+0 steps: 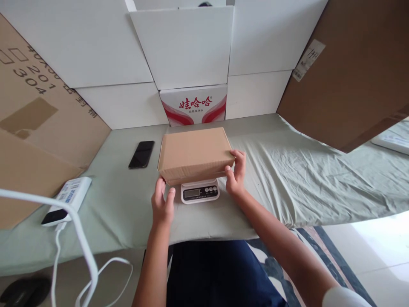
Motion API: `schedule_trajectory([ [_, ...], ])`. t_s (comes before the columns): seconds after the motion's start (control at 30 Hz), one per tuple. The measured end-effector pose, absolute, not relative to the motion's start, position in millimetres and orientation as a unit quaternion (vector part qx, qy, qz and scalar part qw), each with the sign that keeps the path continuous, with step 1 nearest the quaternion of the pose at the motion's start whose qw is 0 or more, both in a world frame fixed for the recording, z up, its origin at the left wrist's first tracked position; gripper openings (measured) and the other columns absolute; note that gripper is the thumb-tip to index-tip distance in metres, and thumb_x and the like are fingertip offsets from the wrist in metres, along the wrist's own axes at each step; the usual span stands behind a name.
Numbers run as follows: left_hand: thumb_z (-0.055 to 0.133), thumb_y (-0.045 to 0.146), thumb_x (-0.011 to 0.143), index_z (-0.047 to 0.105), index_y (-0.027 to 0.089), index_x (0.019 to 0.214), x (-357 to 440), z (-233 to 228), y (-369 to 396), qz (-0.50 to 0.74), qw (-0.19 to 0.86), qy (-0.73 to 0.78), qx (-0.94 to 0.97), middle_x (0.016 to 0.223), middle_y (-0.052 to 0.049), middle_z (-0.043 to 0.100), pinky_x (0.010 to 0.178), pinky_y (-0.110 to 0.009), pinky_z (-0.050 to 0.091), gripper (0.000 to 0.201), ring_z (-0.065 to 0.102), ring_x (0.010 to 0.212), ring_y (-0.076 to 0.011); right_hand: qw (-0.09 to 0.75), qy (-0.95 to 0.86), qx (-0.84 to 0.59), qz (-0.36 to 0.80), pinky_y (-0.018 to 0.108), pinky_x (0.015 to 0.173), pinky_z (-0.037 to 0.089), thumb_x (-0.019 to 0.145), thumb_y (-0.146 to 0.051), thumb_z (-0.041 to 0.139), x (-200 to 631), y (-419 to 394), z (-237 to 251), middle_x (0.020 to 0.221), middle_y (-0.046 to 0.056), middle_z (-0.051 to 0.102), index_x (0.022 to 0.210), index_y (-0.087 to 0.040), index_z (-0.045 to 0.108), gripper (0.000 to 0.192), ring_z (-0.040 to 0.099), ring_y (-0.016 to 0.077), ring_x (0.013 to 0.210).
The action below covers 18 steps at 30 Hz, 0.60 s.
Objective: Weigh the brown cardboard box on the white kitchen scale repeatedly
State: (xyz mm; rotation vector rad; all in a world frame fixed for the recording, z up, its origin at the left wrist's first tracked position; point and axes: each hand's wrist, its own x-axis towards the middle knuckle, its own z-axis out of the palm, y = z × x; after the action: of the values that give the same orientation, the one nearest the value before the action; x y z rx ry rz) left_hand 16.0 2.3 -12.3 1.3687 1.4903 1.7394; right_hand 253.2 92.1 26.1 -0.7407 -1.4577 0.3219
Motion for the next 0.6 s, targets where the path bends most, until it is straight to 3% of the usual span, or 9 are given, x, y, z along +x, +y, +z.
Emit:
schedule_trajectory([
  [0.33, 0.064, 0.046, 0.093, 0.042, 0.020, 0.156, 17.0, -11.6, 2.0, 0.639, 0.237, 0.527, 0.507, 0.161, -0.019, 0.046, 0.125, -0.051, 0.033, 0.072, 0.043, 0.150, -0.0346, 0.655, -0.655, -0.354, 0.133, 0.048, 0.092, 0.048, 0.097, -0.049, 0.045, 253.0, 90.0, 27.6, 0.119, 0.008, 0.048, 0.133, -0.033, 0.049, 0.040, 0.052, 0.0281, 0.113],
  [0.47, 0.065, 0.046, 0.092, 0.026, 0.025, 0.164, 18.4, -7.6, 2.0, 0.681, 0.214, 0.498, 0.492, 0.169, -0.017, 0.033, 0.127, -0.050, 0.028, 0.084, 0.035, 0.155, -0.0317, 0.655, -0.636, -0.380, 0.147, 0.053, 0.098, 0.049, 0.095, -0.057, 0.040, 252.5, 90.8, 26.9, 0.134, 0.010, 0.043, 0.147, -0.037, 0.039, 0.056, 0.051, 0.0300, 0.121],
  [0.6, 0.065, 0.047, 0.091, 0.032, 0.023, 0.162, 19.8, -5.5, 3.1, 0.685, 0.221, 0.488, 0.492, 0.168, -0.016, 0.035, 0.127, -0.049, 0.028, 0.082, 0.034, 0.155, -0.0322, 0.643, -0.645, -0.369, 0.185, 0.057, 0.108, 0.045, 0.098, -0.056, 0.040, 252.3, 91.3, 27.8, 0.143, 0.008, 0.044, 0.151, -0.039, 0.039, 0.056, 0.051, 0.0308, 0.129],
])
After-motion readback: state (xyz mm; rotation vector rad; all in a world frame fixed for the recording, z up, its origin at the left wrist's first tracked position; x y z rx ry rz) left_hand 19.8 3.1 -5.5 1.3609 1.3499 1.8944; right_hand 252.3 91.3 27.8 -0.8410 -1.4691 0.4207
